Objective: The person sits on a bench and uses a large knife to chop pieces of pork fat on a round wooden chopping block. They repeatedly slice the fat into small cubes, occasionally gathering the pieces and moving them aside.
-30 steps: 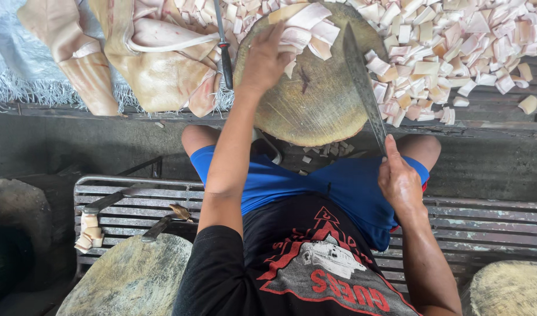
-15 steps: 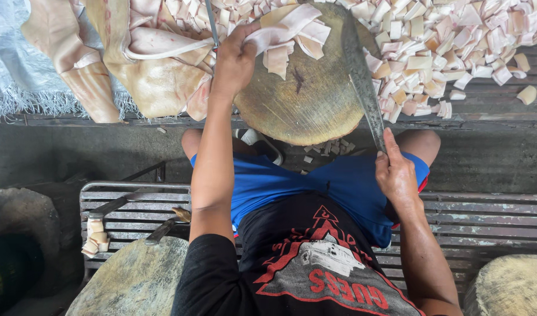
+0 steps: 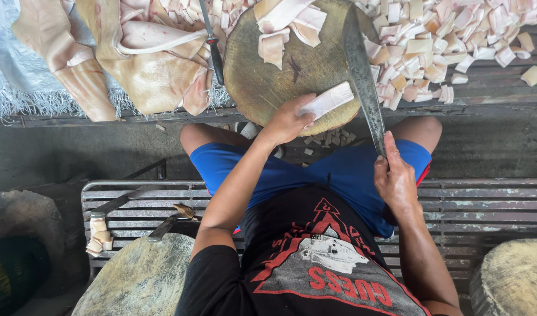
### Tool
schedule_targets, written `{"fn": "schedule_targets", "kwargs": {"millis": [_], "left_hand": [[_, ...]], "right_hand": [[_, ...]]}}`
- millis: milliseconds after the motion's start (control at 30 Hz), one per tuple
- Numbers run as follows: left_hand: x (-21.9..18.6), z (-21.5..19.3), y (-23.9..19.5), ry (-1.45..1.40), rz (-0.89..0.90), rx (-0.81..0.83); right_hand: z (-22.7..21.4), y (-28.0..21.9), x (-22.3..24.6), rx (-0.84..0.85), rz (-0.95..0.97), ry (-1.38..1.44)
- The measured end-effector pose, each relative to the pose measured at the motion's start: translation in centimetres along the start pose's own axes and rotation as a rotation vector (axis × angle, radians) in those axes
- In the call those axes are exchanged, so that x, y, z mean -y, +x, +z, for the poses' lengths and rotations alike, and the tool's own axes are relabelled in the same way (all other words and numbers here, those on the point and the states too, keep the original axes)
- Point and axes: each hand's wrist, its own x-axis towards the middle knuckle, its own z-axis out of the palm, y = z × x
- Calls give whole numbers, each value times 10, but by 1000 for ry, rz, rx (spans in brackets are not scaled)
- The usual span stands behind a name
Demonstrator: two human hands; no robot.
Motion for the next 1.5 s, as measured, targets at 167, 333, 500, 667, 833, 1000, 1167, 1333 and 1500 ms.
{"fn": "schedule_targets", "kwargs": {"millis": [167,333,500,667,833,1000,1167,1333,1500], "left_hand": [[-4,-7,-9,292,173,-120],[-10,-15,-20,435,204,-236],[0,-11,-23,351,239,-315],[-3,-10,-15,327,259,-313],[-13,-10,-17,319,208,-276],[-12,-10,-21,290,222,-281],[-16,-8,-24,283,215,-279],[-23,-7,-23,328,186,-326],[-19,-6,-22,341,192,-348]], "right_hand": [[-19,-8,5,-225,-309,-73],[-20,-13,-4,-294,-505,-63],[-4,-9,14,5,-349,-363],[-18,-15,13,-225,-399,-210],[-7,-6,15,-133,-489,-215],[-20,-8,27,37,-314,-335],[-9,-17,22,-226,-469,-128],[1,-7,24,148,-324,-403],[-13,-12,20,-88,-421,-199]]}}
